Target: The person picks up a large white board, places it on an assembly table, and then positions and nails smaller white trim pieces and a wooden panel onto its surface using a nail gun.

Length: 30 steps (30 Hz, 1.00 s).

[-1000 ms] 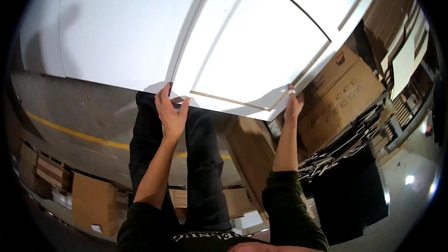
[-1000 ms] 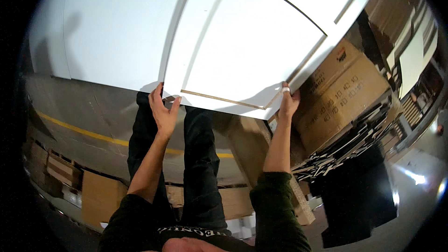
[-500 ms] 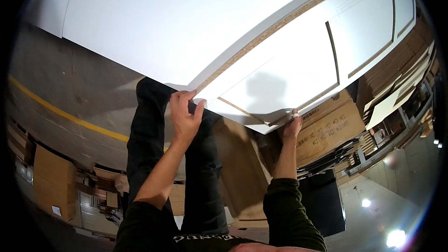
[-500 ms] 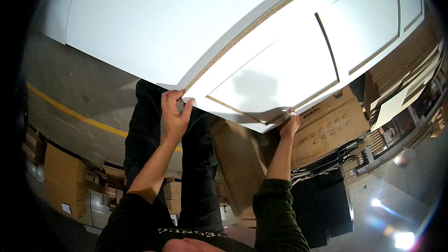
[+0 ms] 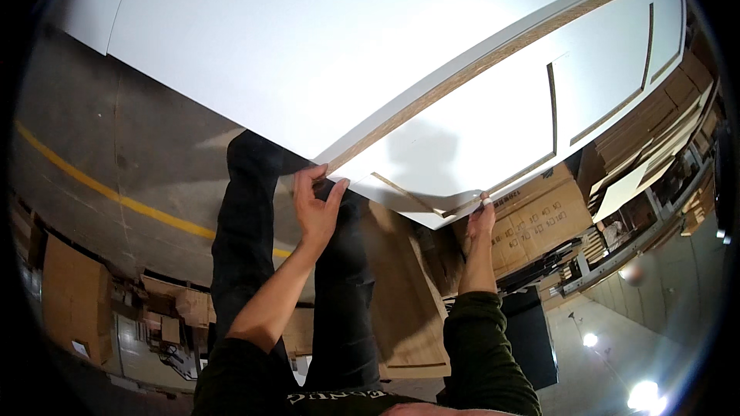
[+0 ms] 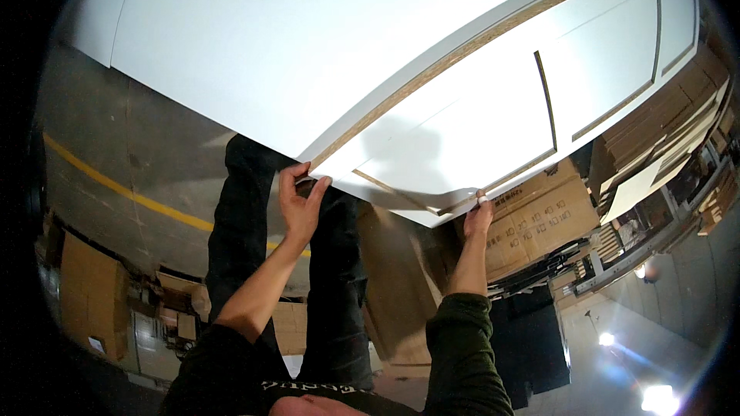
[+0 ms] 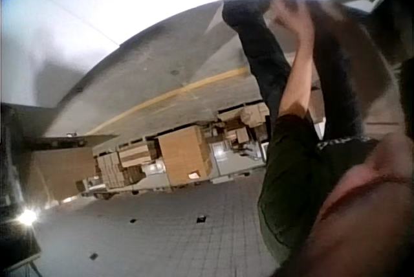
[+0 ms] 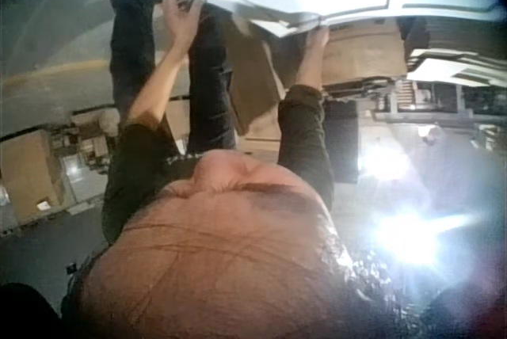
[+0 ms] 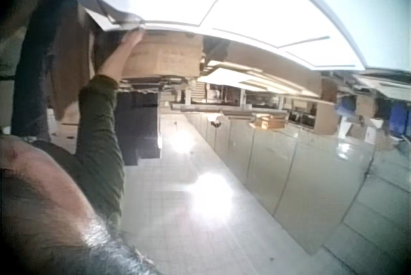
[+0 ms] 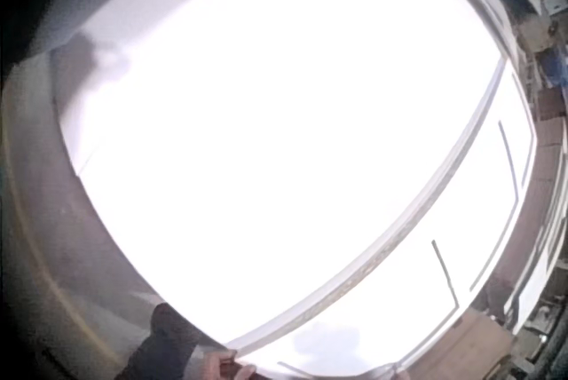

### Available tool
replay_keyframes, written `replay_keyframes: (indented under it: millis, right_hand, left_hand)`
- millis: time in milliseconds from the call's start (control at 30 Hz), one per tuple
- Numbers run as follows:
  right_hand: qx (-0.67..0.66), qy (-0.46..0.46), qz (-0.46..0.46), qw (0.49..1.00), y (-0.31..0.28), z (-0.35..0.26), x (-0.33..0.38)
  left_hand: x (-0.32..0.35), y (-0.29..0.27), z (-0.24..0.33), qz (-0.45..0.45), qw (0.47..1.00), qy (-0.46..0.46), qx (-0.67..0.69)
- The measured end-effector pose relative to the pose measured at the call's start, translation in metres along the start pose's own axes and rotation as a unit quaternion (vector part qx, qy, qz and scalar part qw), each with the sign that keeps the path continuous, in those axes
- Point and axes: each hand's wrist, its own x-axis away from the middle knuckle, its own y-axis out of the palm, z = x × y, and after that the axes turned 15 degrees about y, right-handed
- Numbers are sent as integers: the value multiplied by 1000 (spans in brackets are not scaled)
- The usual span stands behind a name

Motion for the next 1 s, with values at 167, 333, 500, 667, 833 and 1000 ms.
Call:
replay_keyframes:
  millis: [167, 333, 500, 667, 833, 1000]
  right_hand:
    - [-9, -3, 3, 1000, 11, -2, 8]
    - [19, -5, 2, 1000, -3, -2, -3]
    - [17, -25, 12, 999, 6, 3, -1]
    - [73, 1, 47, 996, 16, -3, 15]
    - [156, 7, 44, 987, 3, -8, 5]
    - [198, 15, 93, 976, -1, -1, -10]
  left_hand:
    - [-2, -2, -2, 1, 999, -12, 35]
    - [-5, 2, -4, 24, 999, 12, 46]
    - [-5, 0, -5, 24, 998, 21, 46]
    - [0, 2, -13, 32, 994, -31, 100]
    - [-14, -5, -4, 60, 957, -190, 212]
    - [-31, -8, -20, 75, 889, -300, 339]
